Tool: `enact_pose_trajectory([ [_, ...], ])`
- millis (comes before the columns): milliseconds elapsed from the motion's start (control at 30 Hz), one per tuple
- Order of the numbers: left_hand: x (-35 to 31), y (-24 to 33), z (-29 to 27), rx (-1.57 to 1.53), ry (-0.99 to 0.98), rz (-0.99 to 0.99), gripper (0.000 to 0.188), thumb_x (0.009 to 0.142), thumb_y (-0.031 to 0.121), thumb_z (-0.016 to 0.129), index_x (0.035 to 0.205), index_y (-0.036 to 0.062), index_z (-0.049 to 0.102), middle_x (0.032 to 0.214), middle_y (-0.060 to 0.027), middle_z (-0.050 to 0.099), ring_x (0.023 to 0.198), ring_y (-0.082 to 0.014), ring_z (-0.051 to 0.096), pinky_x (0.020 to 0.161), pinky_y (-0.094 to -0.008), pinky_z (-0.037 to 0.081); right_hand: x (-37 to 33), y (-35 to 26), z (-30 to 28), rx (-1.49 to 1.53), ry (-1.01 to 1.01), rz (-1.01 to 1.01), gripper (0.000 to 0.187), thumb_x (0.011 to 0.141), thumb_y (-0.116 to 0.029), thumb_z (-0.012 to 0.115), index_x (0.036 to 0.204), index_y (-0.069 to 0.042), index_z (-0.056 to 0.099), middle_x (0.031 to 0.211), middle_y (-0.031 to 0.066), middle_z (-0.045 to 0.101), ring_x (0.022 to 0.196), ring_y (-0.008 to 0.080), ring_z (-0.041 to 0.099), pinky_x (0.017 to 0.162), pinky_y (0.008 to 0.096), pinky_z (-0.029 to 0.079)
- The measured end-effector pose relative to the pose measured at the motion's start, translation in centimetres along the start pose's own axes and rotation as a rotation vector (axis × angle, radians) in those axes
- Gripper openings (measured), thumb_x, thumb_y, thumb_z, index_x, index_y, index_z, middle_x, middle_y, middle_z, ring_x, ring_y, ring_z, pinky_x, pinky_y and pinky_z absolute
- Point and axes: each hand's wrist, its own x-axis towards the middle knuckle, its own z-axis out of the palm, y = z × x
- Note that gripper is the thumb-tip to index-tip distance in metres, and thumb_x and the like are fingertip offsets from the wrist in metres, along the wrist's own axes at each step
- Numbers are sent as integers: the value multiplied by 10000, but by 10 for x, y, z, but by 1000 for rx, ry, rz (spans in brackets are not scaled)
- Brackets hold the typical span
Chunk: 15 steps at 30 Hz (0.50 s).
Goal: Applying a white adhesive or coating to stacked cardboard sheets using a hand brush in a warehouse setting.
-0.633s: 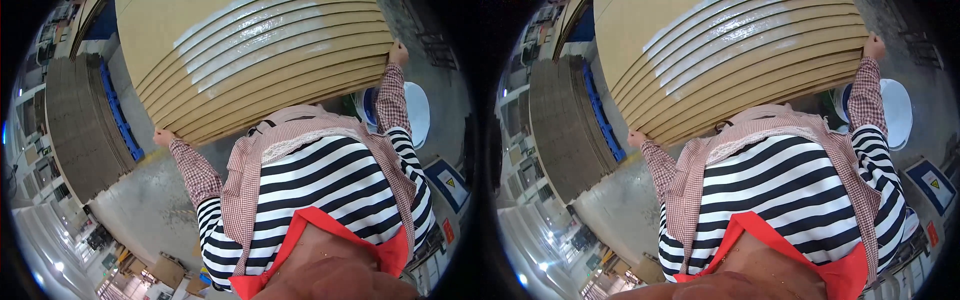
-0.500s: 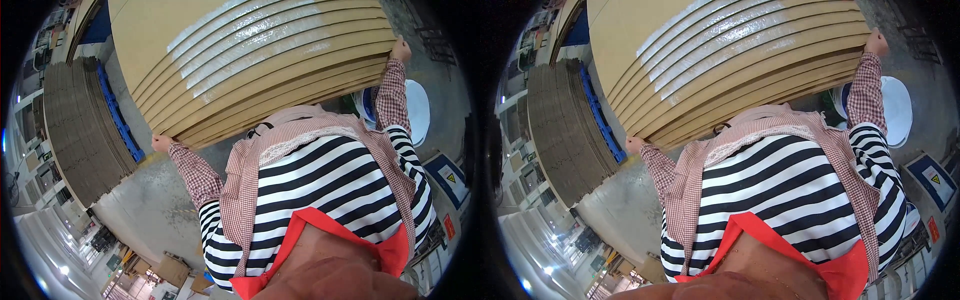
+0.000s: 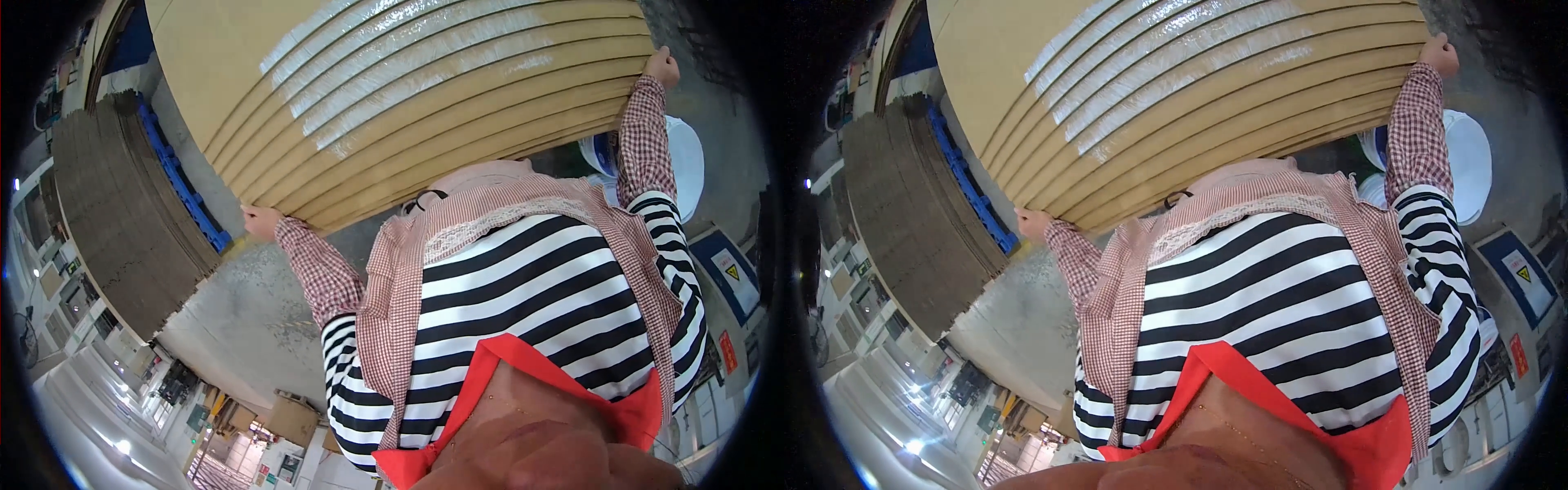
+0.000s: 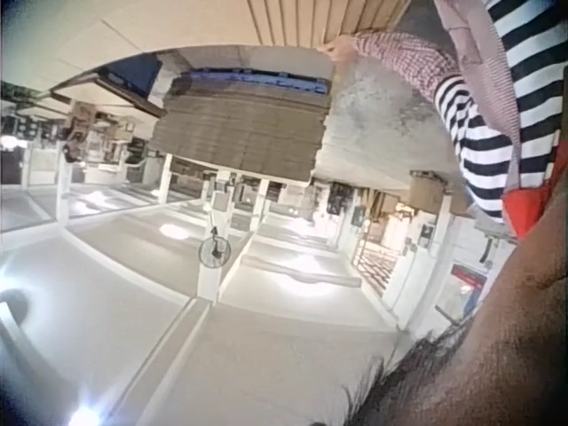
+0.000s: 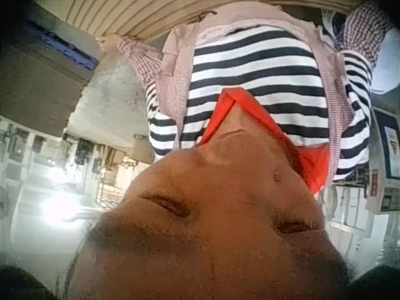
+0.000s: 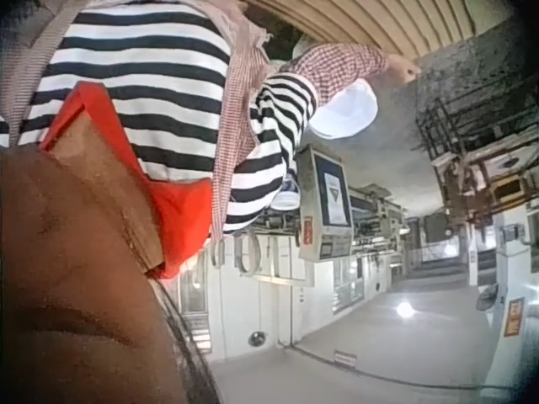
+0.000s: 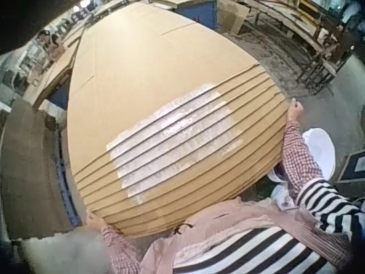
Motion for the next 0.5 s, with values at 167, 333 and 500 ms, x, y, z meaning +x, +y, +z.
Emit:
enact_pose_trajectory([
  [167,1,-5,5,78,-7,-125,511,946,433,391,951,8,673,907,-234,628,823,-408,593,687,-492,458,4,15,14,-168,-41,-79,426,815,-415,592,810,-4,704,828,165,684,760,315,637,715,426,493],
  [333,0,-8,8,160,36,-226,414,926,384,448,1050,57,669,1094,-176,549,904,-334,582,780,-456,476,0,16,19,-270,-236,-27,497,842,-502,554,979,-41,681,967,159,670,878,286,626,792,402,486],
  [500,-8,-32,24,147,510,-90,341,920,362,498,1072,82,618,1007,-160,558,832,-303,597,711,-455,460,3,27,14,-344,-282,-328,485,879,-513,507,1034,-80,661,1034,144,652,970,302,601,817,413,466],
])
